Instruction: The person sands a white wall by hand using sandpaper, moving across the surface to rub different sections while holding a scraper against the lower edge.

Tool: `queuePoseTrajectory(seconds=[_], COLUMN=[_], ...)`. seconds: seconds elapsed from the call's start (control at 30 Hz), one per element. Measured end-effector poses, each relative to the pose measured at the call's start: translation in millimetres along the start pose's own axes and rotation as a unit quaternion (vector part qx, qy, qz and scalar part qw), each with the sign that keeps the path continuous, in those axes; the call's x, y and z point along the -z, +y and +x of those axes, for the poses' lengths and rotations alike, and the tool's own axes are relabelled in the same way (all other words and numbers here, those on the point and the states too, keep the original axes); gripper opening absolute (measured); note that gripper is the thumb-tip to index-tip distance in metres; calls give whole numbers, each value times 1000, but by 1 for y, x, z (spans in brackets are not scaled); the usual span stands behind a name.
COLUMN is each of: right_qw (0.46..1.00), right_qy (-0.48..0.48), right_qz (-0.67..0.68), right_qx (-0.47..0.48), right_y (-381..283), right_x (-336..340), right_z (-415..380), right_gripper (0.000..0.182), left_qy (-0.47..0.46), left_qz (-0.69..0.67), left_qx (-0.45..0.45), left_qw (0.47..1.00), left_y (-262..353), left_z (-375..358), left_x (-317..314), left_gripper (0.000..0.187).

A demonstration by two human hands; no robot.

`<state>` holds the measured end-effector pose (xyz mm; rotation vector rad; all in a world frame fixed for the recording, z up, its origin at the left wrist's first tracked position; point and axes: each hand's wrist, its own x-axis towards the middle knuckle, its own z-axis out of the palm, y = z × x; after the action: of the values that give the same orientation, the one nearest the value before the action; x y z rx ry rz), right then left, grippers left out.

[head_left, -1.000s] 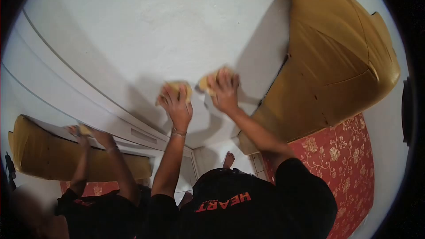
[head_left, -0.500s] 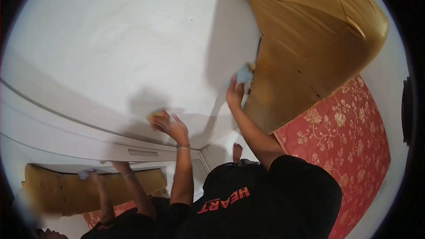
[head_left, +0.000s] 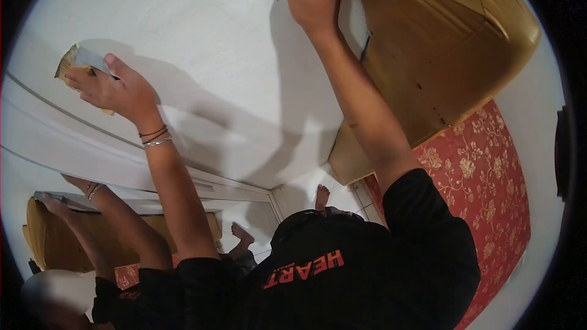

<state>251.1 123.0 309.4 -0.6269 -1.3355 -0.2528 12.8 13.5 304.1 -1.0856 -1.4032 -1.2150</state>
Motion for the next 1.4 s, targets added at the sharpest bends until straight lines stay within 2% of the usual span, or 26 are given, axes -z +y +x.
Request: queuePoseTrajectory(seconds=[0.03, 0.07, 0.13, 0.17, 0.23, 0.3, 0.33, 0.4, 0.43, 0.5, 0.57, 0.63, 0.7, 0.77, 0.8, 0.9, 1.0, 1.03, 1.07, 1.1, 1.13, 1.2, 1.27, 1.3, 1.37, 1.4], right_qw=[998, 997, 994, 992, 967, 943, 926, 924, 922, 962, 975, 992, 987, 994, 995, 994, 973, 951, 934, 916, 917, 880, 891, 916, 947, 967], right_qy=[0, -31, -75, -93, -202, -286, -330, -342, -355, -249, -213, -121, -113, -69, -49, -67, -215, -296, -352, -399, -394, -472, -434, -377, -295, -219], right_qz=[-69, -25, -77, -83, -99, -90, -76, -79, -79, -48, -46, 17, 77, 55, 51, -10, -67, -73, -61, -51, -52, -55, -112, -115, -90, -73], right_qx=[13, 71, -27, -31, -117, -143, -166, -149, -134, -98, -43, 39, 82, 68, 73, 86, 54, 49, 28, 10, 11, 15, 66, 72, 84, 111], right_y=[2, 21, 28, 37, 43, 40, 40, 38, 39, 33, 19, 8, -8, -39, -38, -35, -28, -22, -19, -12, -5, 2, 4, 4, -9, -16], right_x=[-2, -5, -7, -3, 11, 37, 48, 61, 61, 42, 25, 3, -8, -8, -18, -34, -18, -7, 10, 19, 23, 32, 26, 14, -5, -14], right_z=[-4, -27, -100, -143, -228, -300, -318, -313, -308, -256, -175, -92, -22, 14, 10, -59, -185, -229, -274, -298, -303, -299, -259, -239, -167, -126], right_gripper=[40, 44, 51, 51, 50, 51, 52, 51, 49, 44, 40, 42, 46, 40, 42, 48, 47, 45, 46, 48, 48, 56, 59, 61, 64, 60], left_qy=[17, 6, 10, -6, -28, -205, -203, -334, -328, -220, -161, -100, -49, -30, -7, -41, -147, -207, -328, -404, -418, -400, -375, -338, -222, -192], left_qz=[-1, 20, 5, 27, -61, 40, 37, 124, 124, 65, -20, -5, -24, -13, -6, -15, 17, 61, 47, 42, 18, 32, 37, 32, 16, 21], left_qx=[-2, -13, -17, -21, 67, 178, 177, 69, 71, -4, 9, -28, -58, -67, -76, -41, 14, -6, 39, 53, 45, 31, 29, 28, -36, -27], left_qw=[1000, 1000, 1000, 999, 995, 962, 962, 932, 934, 973, 987, 995, 997, 997, 997, 998, 989, 977, 943, 912, 907, 916, 926, 940, 974, 981], left_y=[-2, -6, -13, -17, -20, -9, -13, -9, -13, -10, 1, 8, 13, 12, 11, 21, 12, 1, 9, 8, 1, -5, -12, -12, -17, -13], left_z=[0, -18, -71, -104, -187, -266, -283, -290, -287, -233, -155, -76, -16, 4, 6, -46, -173, -234, -274, -317, -345, -327, -297, -267, -195, -151], left_x=[-5, -7, -14, -15, -18, -4, 3, 14, 8, 9, 6, -1, -4, -13, -15, -19, -22, -23, -2, 15, 28, 26, 26, 19, 4, -3], left_gripper=[54, 53, 58, 61, 65, 64, 64, 65, 65, 59, 52, 48, 47, 47, 48, 48, 50, 51, 51, 52, 52, 55, 62, 59, 63, 62])
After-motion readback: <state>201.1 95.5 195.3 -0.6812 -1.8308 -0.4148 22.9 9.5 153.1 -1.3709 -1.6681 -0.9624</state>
